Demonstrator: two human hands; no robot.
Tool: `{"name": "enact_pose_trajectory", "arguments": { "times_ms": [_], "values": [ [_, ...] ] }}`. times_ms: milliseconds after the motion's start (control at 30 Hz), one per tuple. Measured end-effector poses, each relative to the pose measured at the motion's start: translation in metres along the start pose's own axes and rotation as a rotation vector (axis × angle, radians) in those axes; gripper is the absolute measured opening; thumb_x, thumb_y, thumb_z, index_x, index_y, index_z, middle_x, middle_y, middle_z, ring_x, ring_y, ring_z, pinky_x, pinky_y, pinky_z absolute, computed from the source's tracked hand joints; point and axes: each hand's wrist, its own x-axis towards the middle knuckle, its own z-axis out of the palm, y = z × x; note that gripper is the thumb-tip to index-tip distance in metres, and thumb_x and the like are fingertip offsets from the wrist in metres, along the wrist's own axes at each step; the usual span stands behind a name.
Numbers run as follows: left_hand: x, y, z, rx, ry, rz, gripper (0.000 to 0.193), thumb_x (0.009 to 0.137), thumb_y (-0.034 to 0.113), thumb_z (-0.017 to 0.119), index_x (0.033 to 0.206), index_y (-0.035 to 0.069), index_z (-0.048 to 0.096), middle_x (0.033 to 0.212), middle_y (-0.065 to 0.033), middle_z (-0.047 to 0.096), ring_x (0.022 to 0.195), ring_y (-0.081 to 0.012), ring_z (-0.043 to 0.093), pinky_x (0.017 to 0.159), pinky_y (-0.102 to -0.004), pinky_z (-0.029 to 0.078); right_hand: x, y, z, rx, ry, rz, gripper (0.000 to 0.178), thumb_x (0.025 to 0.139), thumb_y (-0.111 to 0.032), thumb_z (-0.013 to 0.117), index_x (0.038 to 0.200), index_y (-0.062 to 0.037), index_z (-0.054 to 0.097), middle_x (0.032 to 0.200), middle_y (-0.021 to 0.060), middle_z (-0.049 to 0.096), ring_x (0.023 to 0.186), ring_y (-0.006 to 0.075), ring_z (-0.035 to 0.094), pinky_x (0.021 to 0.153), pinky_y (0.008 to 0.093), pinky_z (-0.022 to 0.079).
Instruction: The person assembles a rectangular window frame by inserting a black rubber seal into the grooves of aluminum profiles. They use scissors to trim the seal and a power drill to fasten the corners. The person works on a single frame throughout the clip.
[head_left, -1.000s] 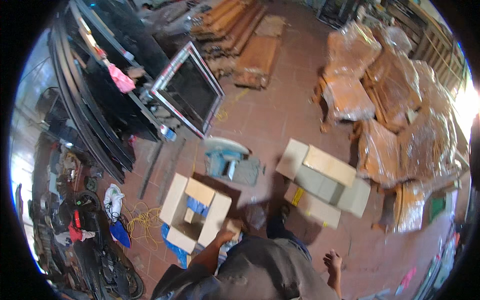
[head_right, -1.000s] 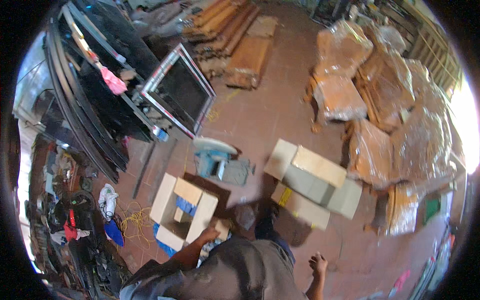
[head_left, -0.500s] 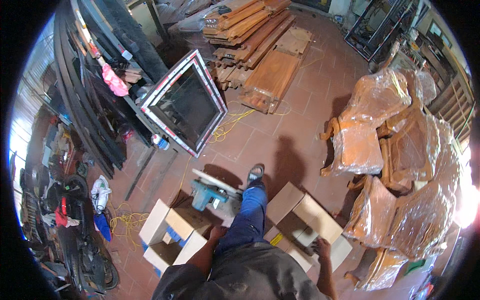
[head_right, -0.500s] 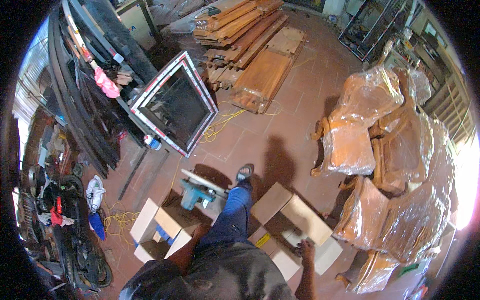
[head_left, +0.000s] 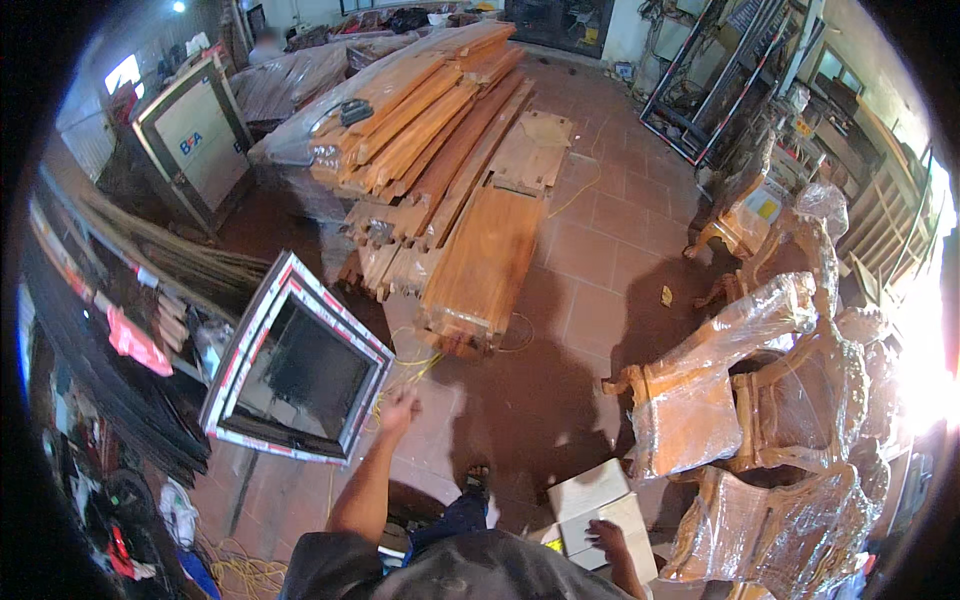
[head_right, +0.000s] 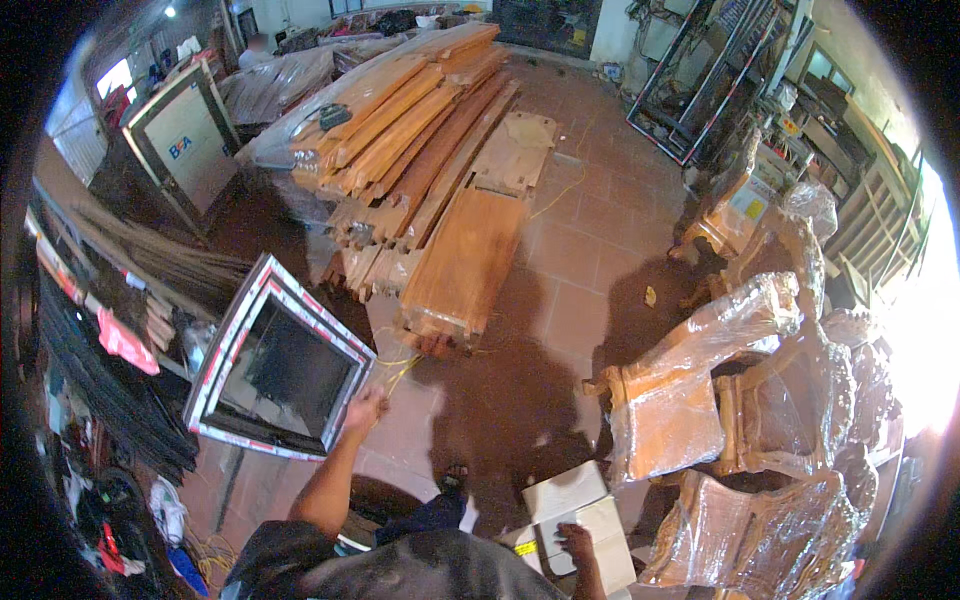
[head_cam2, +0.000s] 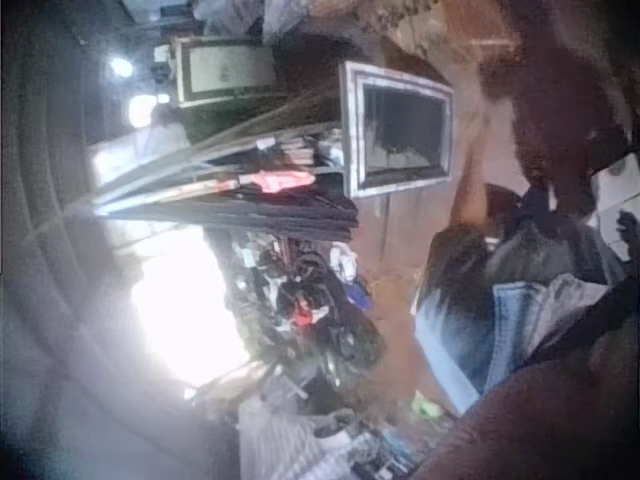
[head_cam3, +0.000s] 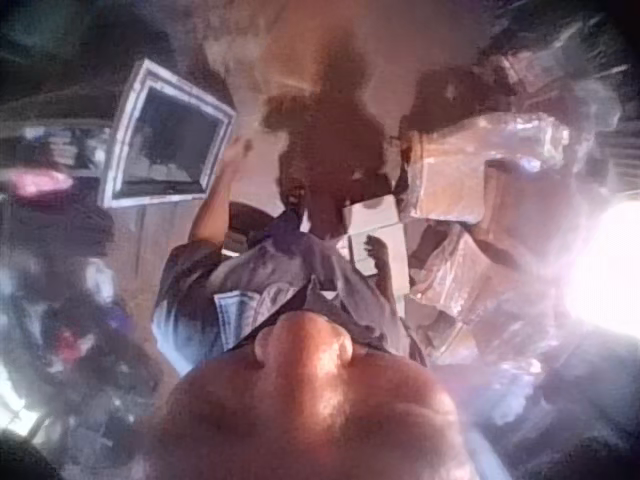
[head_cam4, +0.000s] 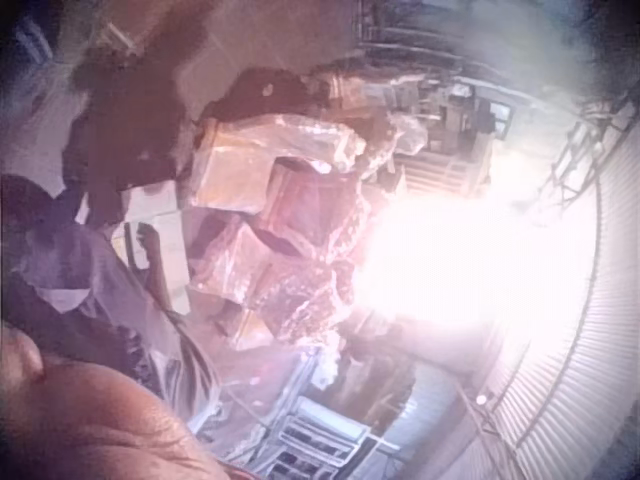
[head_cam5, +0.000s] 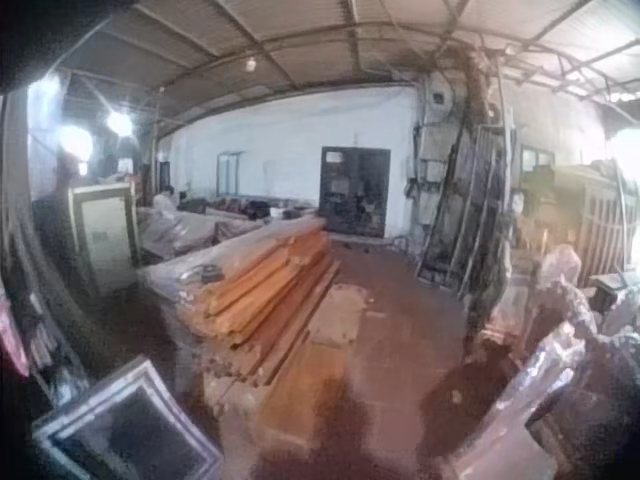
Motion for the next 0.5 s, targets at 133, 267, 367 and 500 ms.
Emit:
{"name": "enact_pose_trajectory", "arguments": {
  "times_ms": [133,267,367,500],
  "values": [
    [0.060,0.153,0.086,0.459,-0.109,0.297,0.043,0.103,0.038,0.075,0.130,0.003,0.076,0.114,-0.0098,0.081,0.109,-0.0202,0.075,0.100,-0.0358,0.056,0.016,-0.109,0.024,0.269,0.212,-0.118,0.043,0.109,-0.048,0.064,0.114,-0.0053,0.069,0.097,0.0127,0.079,0.077,0.0255,0.076,0.067,0.0378,0.056],
    [0.080,0.158,0.180,0.638,-0.321,0.376,0.034,0.103,0.034,0.076,0.116,0.002,0.080,0.107,-0.0101,0.081,0.105,-0.0208,0.075,0.094,-0.0392,0.058,0.080,-0.150,0.035,0.420,0.292,-0.216,0.049,0.109,-0.046,0.064,0.081,-0.0060,0.063,0.074,0.0119,0.070,0.058,0.0240,0.068,0.052,0.0377,0.052],
    [0.051,0.215,0.279,0.726,-0.469,0.039,0.032,0.103,0.034,0.076,0.106,0.003,0.081,0.095,-0.0103,0.079,0.093,-0.0117,0.074,0.079,-0.0328,0.058,0.158,-0.143,0.021,0.275,0.415,-0.403,0.019,0.095,-0.019,0.068,0.080,-0.0079,0.061,0.073,0.0102,0.064,0.056,0.0238,0.062,0.051,0.0387,0.054],
    [0.063,0.334,0.377,0.239,-0.573,0.368,0.023,0.103,0.026,0.076,0.104,0.004,0.080,0.102,-0.0111,0.077,0.094,-0.0173,0.072,0.077,-0.0361,0.057,0.257,-0.199,-0.013,0.403,0.236,-0.391,0.022,0.097,-0.011,0.065,0.117,-0.0045,0.067,0.083,0.0062,0.069,0.066,0.0180,0.066,0.055,0.0323,0.052]
  ]
}}
